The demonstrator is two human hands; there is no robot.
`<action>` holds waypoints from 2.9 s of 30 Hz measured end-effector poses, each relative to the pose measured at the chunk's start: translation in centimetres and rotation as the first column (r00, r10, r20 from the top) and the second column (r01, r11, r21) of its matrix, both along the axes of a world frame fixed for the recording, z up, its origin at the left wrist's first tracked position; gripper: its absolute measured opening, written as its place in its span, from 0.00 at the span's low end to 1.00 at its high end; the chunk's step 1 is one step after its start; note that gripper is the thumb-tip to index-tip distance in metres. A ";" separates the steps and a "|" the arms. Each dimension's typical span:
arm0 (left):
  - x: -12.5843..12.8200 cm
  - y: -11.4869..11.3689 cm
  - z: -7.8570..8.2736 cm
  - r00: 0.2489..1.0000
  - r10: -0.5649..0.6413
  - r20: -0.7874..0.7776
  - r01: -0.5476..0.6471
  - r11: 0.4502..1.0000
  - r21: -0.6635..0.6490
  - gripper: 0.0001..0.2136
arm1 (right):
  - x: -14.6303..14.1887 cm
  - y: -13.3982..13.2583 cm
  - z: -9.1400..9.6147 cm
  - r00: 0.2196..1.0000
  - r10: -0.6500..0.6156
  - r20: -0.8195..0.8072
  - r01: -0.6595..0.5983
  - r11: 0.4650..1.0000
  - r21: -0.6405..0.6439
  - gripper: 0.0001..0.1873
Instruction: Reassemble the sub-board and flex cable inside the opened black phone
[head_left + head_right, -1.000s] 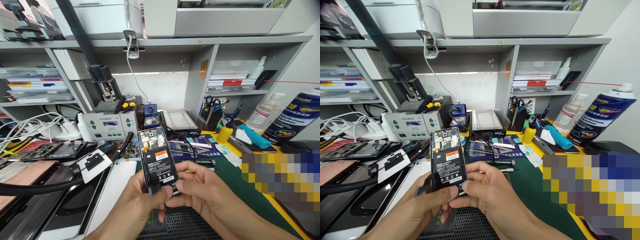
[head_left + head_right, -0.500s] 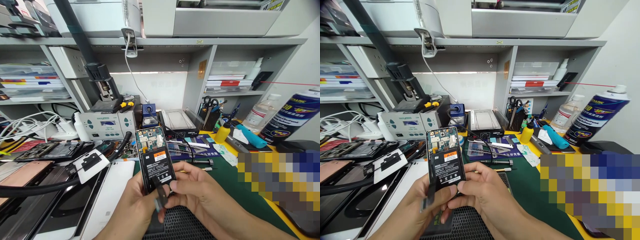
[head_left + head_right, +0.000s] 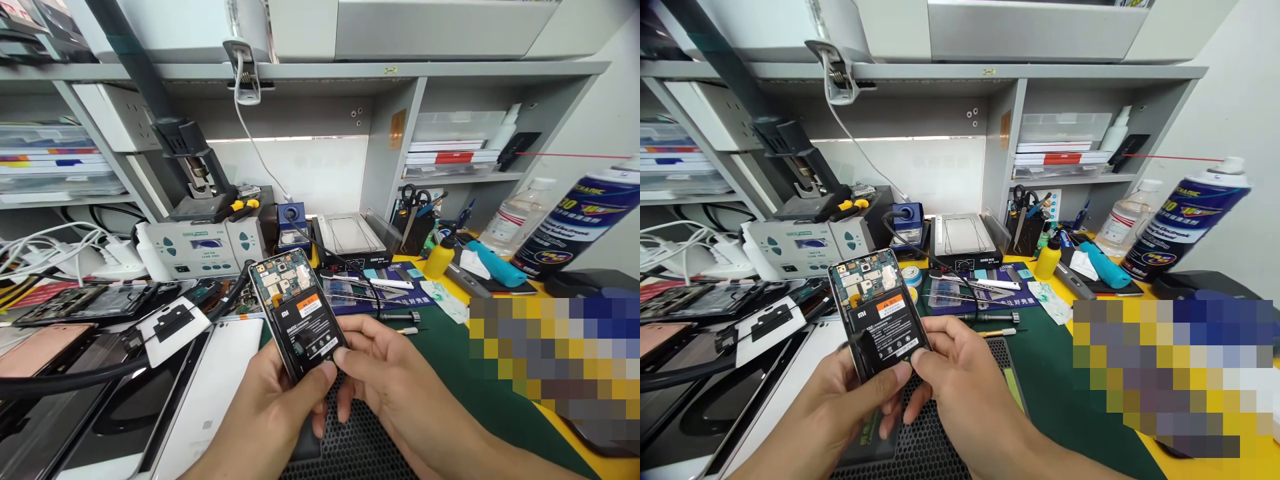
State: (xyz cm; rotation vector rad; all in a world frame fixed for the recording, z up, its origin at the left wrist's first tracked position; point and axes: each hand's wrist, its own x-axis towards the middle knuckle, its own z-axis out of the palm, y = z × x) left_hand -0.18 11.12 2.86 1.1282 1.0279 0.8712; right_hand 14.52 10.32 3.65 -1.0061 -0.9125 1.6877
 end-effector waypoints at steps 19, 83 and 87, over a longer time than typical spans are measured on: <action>-0.8 0.0 0.1 0.968 0.060 0.245 -0.022 0.988 -0.155 0.07 | 1.0 -0.1 0.6 0.997 0.073 0.006 -0.073 0.997 0.025 0.18; -1.3 0.4 0.6 0.980 -0.186 0.075 0.187 0.982 -0.003 0.11 | 1.0 0.0 0.0 0.989 0.128 -0.073 -0.128 0.992 0.000 0.05; -1.6 0.4 0.8 0.970 -0.205 0.129 0.210 0.977 -0.028 0.07 | 1.3 0.1 0.3 0.984 0.161 -0.081 -0.161 0.987 0.003 0.07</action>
